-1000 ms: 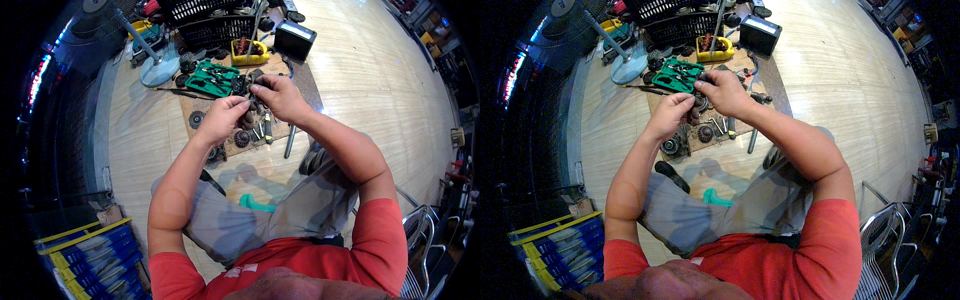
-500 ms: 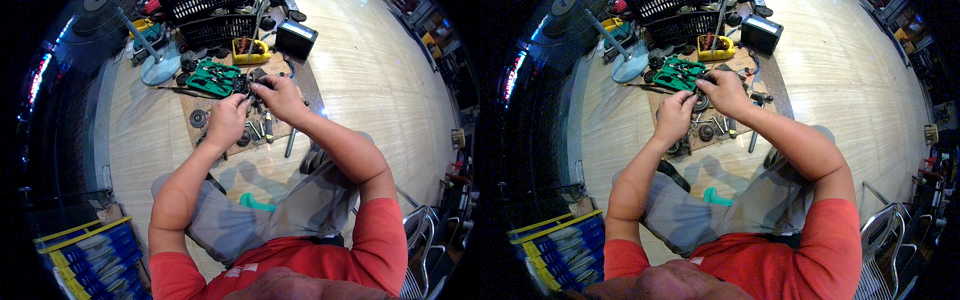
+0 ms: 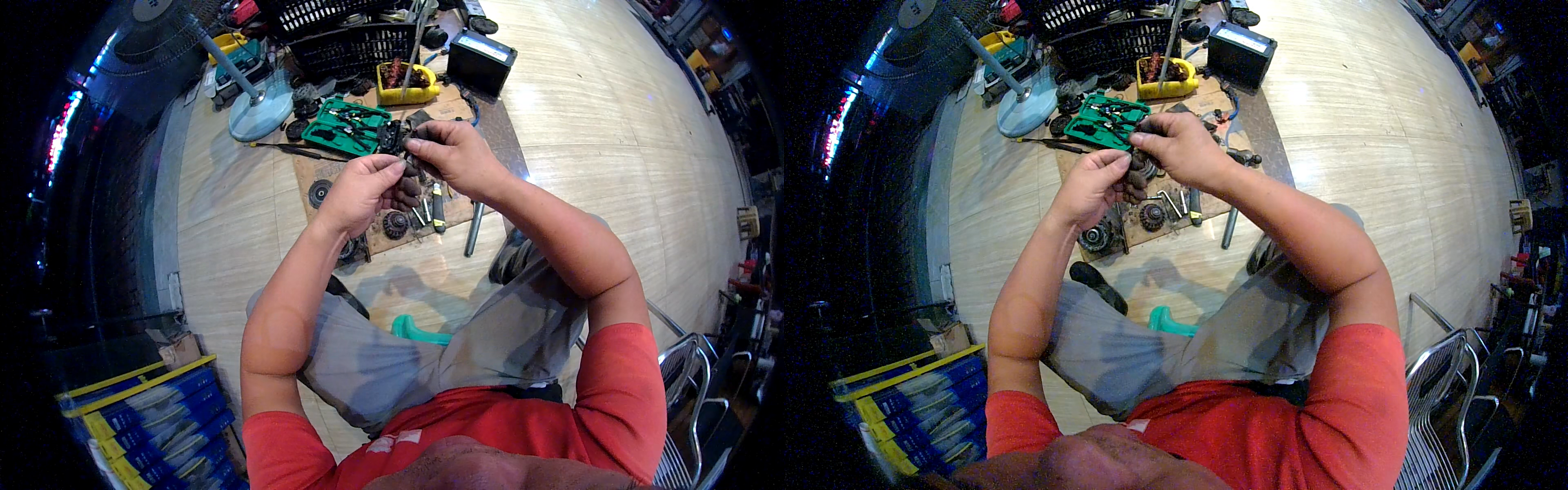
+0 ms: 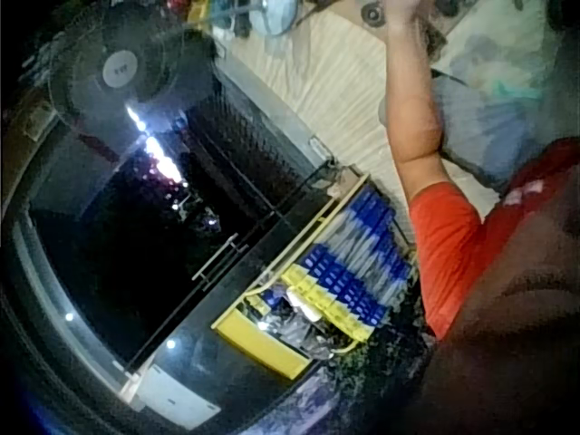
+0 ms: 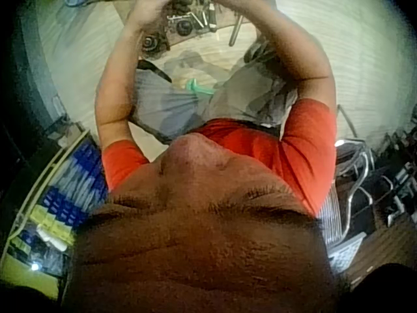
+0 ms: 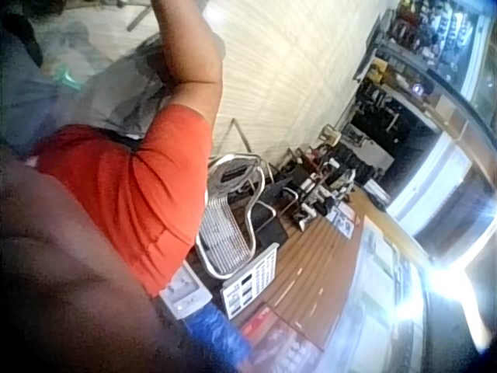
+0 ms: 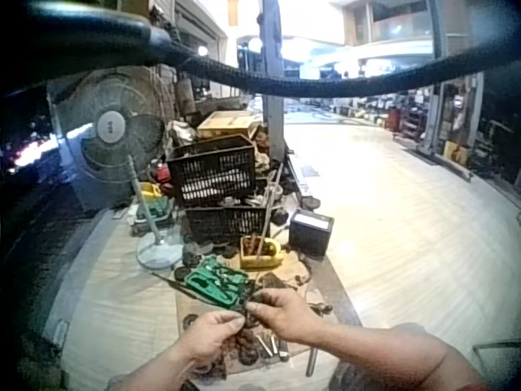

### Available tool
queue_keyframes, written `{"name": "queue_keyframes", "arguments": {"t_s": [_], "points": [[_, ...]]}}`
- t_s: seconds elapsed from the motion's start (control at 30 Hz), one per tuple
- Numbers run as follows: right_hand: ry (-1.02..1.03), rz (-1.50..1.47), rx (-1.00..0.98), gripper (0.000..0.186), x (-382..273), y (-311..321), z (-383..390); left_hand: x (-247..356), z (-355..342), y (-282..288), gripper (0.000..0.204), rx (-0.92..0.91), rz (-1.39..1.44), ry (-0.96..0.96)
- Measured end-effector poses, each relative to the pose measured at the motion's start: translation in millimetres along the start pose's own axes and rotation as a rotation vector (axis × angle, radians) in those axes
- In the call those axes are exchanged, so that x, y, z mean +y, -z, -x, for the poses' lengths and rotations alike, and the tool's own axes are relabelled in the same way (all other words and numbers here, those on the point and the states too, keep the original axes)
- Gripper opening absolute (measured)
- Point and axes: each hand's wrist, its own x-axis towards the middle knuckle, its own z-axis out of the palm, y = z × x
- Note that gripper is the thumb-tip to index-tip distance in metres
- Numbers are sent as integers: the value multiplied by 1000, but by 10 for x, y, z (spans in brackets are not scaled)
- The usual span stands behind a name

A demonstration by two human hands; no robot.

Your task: The person removes components from a mechanical assembly, holds the part in their hands to view different sides, and uses pliers to manipulate a small wire or spring on the assembly.

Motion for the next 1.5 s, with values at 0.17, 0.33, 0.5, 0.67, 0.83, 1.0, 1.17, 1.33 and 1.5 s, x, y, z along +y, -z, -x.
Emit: {"name": "queue_keyframes", "arguments": {"t_s": [0.17, 0.33, 0.5, 0.67, 0.83, 1.0, 1.17, 1.33, 1.5], "points": [[26, 148, 103, 21, -21, -66, 16, -70, -33, 1, 16, 195, -226, -113], [94, 262, 189, 26, 130, -106, -15, -75, 23, -197, 17, 448, -777, -357], [38, 342, 150, 26, 64, -92, -12, -139, 24, -206, 20, 510, -1159, -567], [119, 176, 35, 25, -16, 3, 0, -15, 12, -59, 19, 91, -68, -122], [101, 99, 10, 19, -10, 2, 12, -15, 32, -85, 17, -4, 169, -83], [208, 272, 175, 20, 43, -95, 13, -104, -49, -45, 16, 140, -61, -117], [219, 329, 207, 20, 105, -127, 13, -136, -63, -131, 17, 370, -428, -253], [161, 340, 175, 22, 36, -88, 19, -148, -58, -170, 18, 440, -629, -308], [128, 134, 42, 18, -23, -7, 11, -18, -9, -64, 17, 1, 160, -108]]}}
